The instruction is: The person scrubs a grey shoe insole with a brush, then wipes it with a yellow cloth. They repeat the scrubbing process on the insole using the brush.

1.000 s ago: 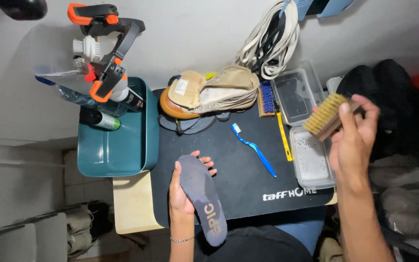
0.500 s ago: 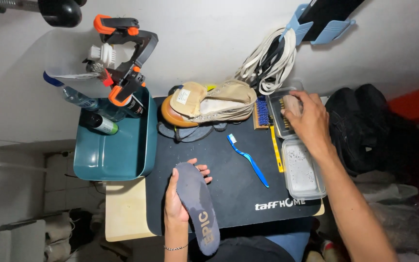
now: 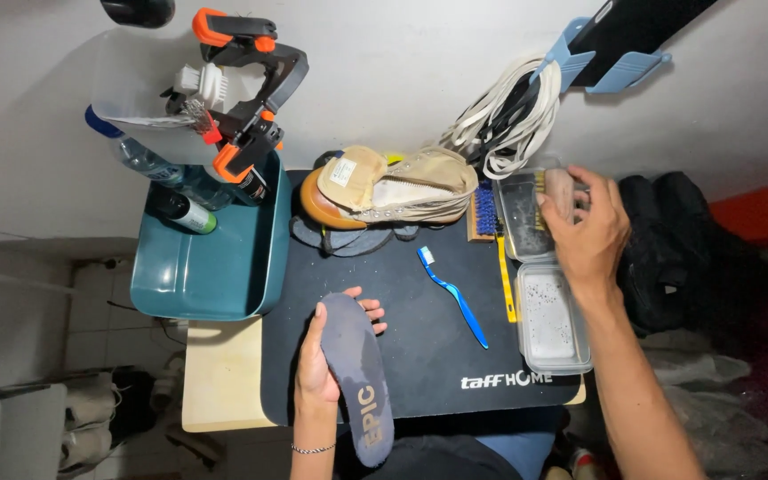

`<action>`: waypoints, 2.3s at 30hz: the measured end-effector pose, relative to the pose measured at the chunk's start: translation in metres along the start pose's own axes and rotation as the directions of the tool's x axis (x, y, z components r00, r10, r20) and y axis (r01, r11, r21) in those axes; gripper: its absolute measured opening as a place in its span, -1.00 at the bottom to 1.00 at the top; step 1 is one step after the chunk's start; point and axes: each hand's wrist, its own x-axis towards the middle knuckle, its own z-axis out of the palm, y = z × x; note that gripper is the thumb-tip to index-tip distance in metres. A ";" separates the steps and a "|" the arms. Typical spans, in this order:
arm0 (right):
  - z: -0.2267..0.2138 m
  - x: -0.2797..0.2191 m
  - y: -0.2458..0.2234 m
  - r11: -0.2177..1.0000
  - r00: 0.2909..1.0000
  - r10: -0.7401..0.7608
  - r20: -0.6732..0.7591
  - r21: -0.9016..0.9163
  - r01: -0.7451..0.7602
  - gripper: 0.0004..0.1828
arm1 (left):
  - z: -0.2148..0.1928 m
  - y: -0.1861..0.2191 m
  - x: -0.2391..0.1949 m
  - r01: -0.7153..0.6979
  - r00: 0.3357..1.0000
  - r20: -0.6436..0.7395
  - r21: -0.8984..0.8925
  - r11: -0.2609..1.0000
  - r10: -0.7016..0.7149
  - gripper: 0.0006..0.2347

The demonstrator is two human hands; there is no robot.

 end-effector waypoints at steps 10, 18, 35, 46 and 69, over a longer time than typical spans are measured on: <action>0.002 -0.004 0.016 0.994 0.999 -0.033 -0.017 -0.103 0.031 -0.53 | 0.005 0.003 -0.001 0.001 1.000 -0.020 0.023 1.000 0.000 -0.45; 0.007 -0.015 0.032 0.977 0.967 0.210 0.144 -0.005 -0.211 -0.36 | -0.022 -0.010 0.010 -0.011 0.991 0.130 -0.024 1.000 0.014 -0.45; -0.005 -0.022 0.025 0.998 0.998 0.031 -0.050 0.053 -0.029 -0.38 | 0.013 -0.004 0.008 0.096 0.990 0.131 -0.295 0.951 -0.059 -0.41; -0.006 -0.061 -0.027 0.847 0.944 0.304 0.128 0.416 -0.330 -0.55 | 0.039 -0.042 0.040 0.154 0.971 0.218 -0.257 0.954 -0.098 -0.43; 0.066 -0.147 -0.143 0.956 0.956 -0.129 0.265 0.291 0.048 -0.53 | 0.020 -0.066 0.043 0.106 0.967 0.250 -0.176 0.979 -0.060 -0.31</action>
